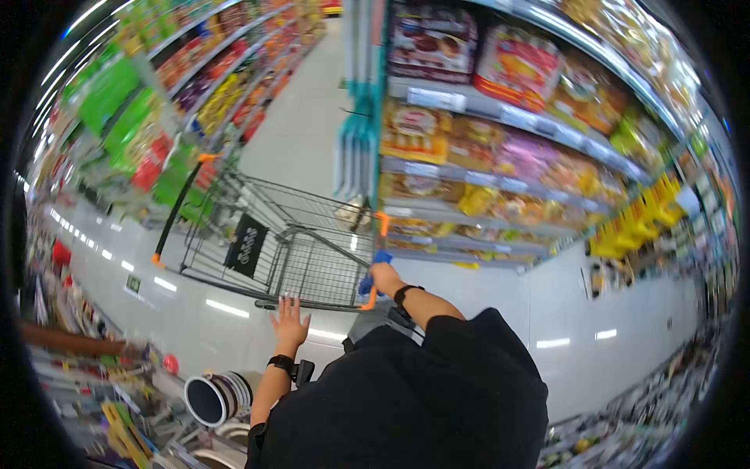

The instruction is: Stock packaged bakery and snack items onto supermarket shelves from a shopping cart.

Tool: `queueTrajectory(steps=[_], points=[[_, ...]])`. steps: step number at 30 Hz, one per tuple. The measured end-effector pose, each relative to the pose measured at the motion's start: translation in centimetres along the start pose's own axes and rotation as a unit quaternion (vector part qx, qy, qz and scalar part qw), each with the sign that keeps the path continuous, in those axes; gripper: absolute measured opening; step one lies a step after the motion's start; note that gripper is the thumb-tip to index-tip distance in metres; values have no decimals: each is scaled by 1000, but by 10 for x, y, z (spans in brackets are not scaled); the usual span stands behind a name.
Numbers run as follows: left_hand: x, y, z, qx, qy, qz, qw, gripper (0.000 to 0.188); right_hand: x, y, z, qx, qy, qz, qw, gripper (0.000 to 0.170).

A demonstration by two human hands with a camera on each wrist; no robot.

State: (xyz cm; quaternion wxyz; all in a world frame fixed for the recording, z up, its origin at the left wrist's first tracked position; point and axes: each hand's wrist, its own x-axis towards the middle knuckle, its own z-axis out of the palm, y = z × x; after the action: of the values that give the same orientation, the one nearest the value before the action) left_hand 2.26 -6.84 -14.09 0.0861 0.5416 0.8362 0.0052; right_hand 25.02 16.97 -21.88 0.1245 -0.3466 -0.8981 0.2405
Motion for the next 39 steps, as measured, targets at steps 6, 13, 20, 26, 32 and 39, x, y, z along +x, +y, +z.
queueTrajectory(steps=[6,13,20,26,32,39], points=[[8,12,-17,19,-33,-6,999,71,-7,-35,-33,10,-30,59,998,21],[23,36,-24,70,-64,10,995,88,-14,-30,-39,49,-30,64,996,32],[64,63,-31,209,-197,52,956,96,-19,-37,-41,38,-60,100,992,37],[60,89,-21,278,-240,38,929,97,-30,-37,-47,13,-105,91,990,38],[65,95,-6,90,-243,-29,965,82,1,-41,-74,-128,-280,25,951,24],[31,114,26,40,-90,-41,994,65,-2,-79,-98,-188,-390,10,901,24]])
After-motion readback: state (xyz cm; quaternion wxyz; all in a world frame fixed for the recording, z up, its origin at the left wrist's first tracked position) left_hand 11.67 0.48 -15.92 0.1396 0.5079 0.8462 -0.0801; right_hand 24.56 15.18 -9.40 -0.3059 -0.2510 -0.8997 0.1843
